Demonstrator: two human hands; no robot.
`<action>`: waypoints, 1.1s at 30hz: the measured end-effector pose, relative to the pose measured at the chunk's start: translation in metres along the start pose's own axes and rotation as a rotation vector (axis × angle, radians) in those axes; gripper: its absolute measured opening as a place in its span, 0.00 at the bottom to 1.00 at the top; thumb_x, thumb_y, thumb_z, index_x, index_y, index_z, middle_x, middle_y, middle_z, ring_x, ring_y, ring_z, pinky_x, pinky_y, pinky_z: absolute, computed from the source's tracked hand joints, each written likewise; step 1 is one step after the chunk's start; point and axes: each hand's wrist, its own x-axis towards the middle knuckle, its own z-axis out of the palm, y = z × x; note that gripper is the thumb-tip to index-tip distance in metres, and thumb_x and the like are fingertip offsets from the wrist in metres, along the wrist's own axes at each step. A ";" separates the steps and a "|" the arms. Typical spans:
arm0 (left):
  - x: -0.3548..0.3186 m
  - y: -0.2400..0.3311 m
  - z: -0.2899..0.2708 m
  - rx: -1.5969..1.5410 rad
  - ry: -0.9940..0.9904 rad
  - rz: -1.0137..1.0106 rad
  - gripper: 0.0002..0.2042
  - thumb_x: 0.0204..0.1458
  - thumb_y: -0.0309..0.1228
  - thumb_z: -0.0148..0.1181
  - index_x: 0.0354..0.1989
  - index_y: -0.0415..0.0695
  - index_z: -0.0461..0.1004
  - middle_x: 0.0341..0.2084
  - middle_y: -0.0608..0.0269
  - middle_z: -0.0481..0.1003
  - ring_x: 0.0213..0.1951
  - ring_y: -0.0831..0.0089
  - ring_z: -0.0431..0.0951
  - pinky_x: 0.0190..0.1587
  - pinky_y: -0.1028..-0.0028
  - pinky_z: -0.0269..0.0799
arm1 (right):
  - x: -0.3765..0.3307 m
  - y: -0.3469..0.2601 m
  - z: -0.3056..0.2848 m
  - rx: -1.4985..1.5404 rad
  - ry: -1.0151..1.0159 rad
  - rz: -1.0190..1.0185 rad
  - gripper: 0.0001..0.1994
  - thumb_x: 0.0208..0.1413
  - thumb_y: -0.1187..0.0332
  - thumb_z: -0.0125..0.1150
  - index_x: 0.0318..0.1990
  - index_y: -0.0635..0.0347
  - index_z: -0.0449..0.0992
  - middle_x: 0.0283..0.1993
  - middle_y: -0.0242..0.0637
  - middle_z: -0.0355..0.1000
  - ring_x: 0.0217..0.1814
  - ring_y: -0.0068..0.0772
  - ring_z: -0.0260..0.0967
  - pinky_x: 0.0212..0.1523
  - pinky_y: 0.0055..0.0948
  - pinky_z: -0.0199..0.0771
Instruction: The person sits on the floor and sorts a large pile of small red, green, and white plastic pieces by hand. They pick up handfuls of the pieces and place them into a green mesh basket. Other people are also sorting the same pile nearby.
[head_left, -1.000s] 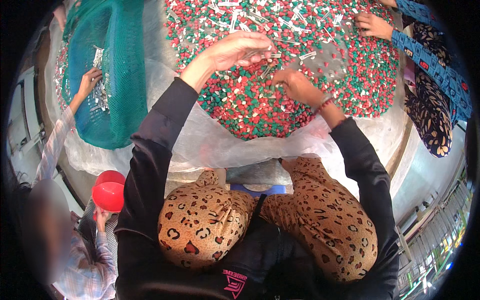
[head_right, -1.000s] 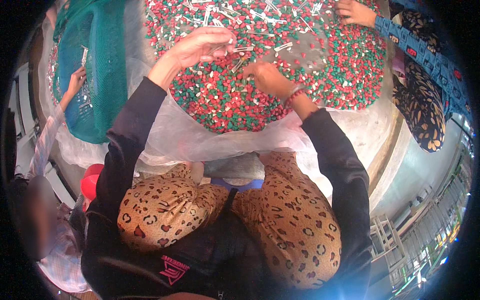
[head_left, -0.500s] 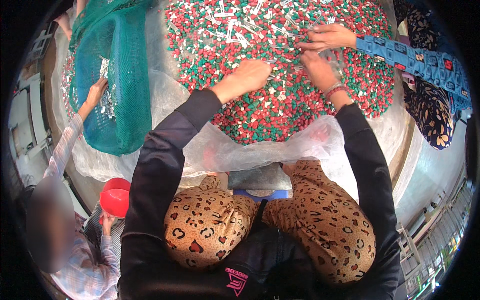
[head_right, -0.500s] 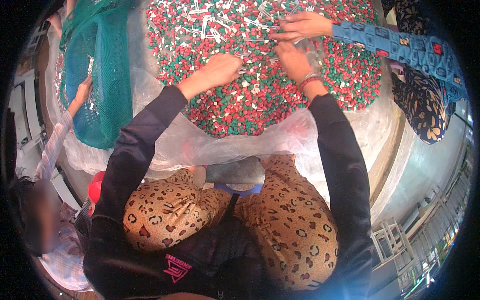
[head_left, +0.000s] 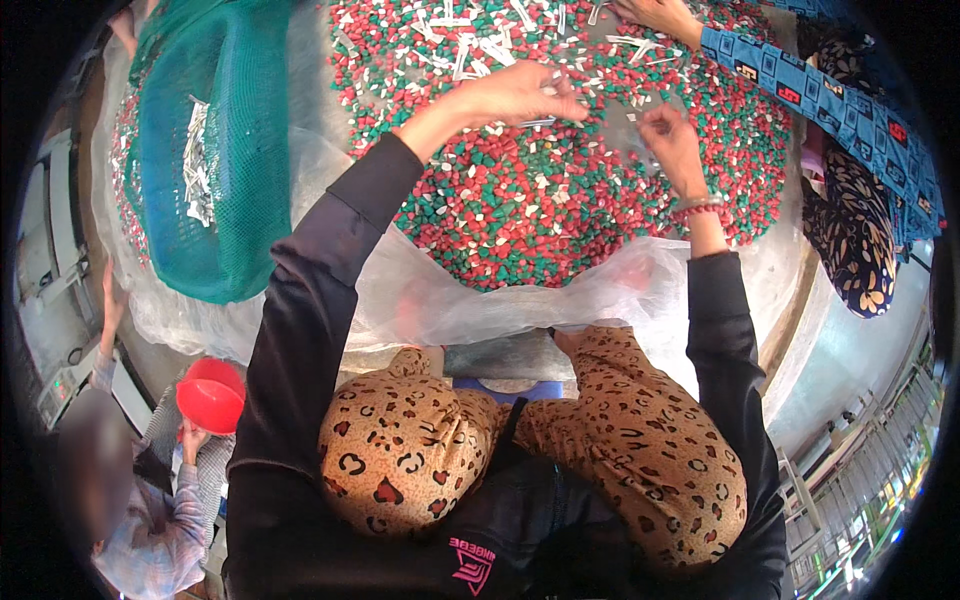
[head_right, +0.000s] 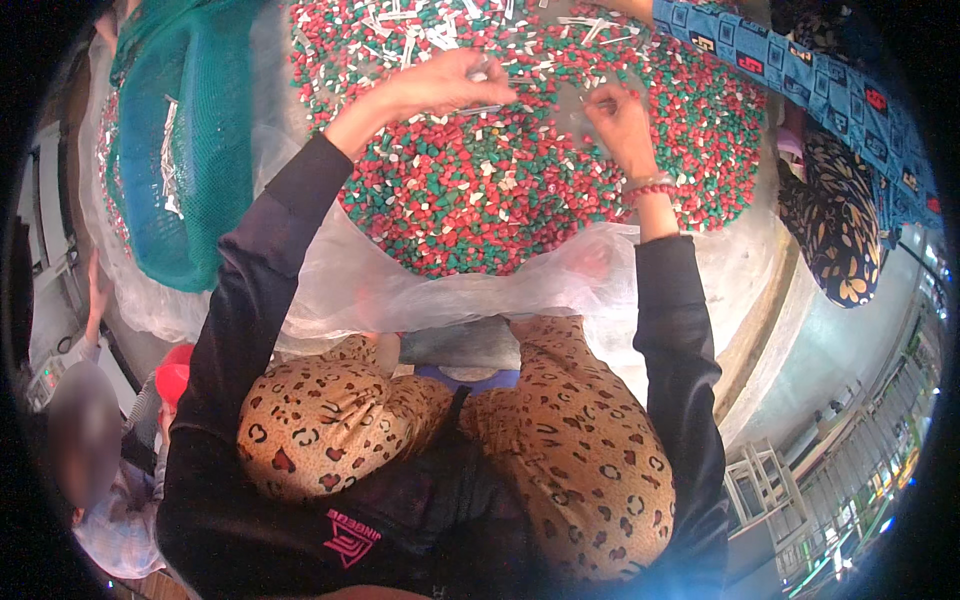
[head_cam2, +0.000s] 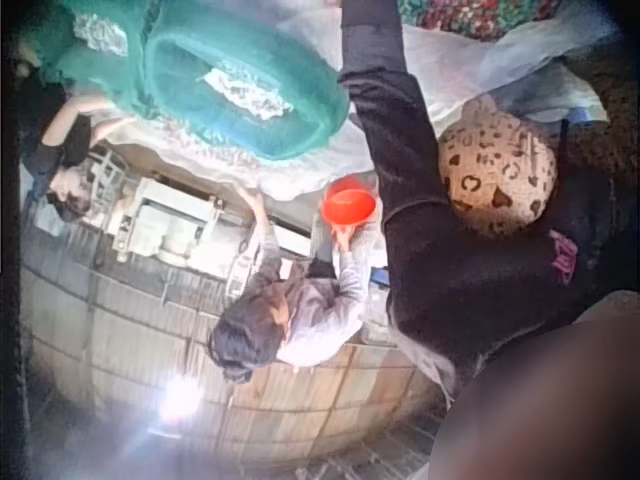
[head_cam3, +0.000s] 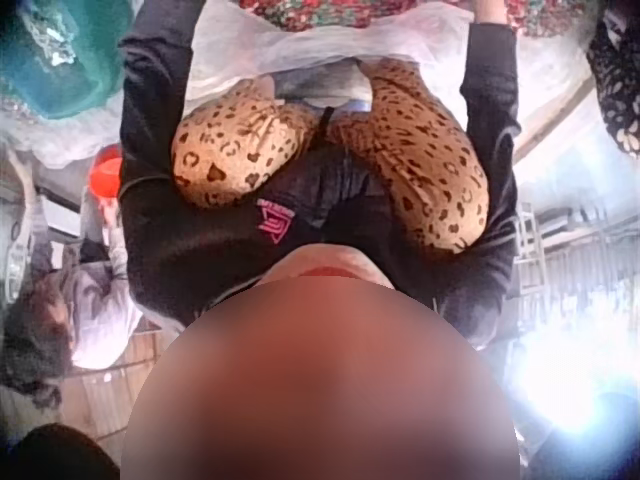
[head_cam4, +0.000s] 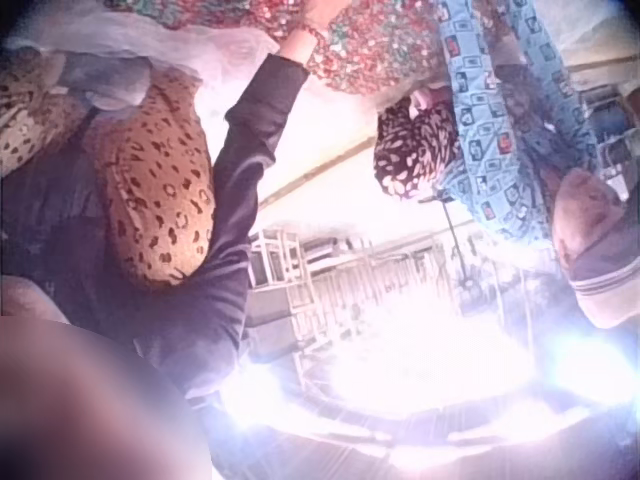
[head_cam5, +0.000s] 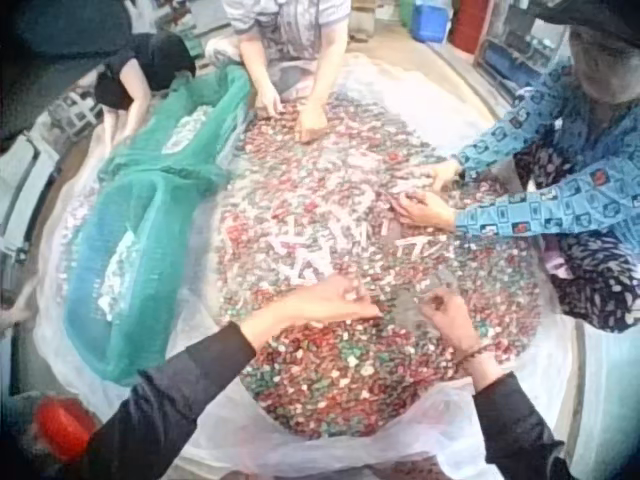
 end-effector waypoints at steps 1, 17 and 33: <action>0.006 -0.016 0.008 0.381 0.103 0.048 0.17 0.46 0.39 0.56 0.37 0.38 0.65 0.18 0.61 0.68 0.20 0.67 0.70 0.18 0.72 0.63 | 0.011 0.005 -0.003 -0.139 0.031 -0.049 0.07 0.44 0.72 0.54 0.32 0.62 0.71 0.27 0.40 0.71 0.28 0.39 0.69 0.32 0.32 0.69; 0.052 -0.035 0.016 0.617 0.350 0.140 0.14 0.54 0.38 0.42 0.33 0.38 0.65 0.23 0.50 0.72 0.28 0.52 0.73 0.30 0.57 0.66 | 0.013 0.040 0.013 -0.798 -0.081 -0.240 0.08 0.44 0.74 0.52 0.35 0.60 0.68 0.36 0.46 0.67 0.41 0.50 0.67 0.37 0.42 0.70; -0.002 -0.013 0.043 0.625 0.368 0.250 0.19 0.51 0.42 0.50 0.41 0.37 0.70 0.34 0.47 0.73 0.37 0.56 0.73 0.40 0.63 0.66 | -0.016 -0.011 -0.025 -0.155 0.010 -0.184 0.14 0.42 0.69 0.57 0.39 0.61 0.74 0.32 0.38 0.74 0.32 0.31 0.72 0.35 0.29 0.71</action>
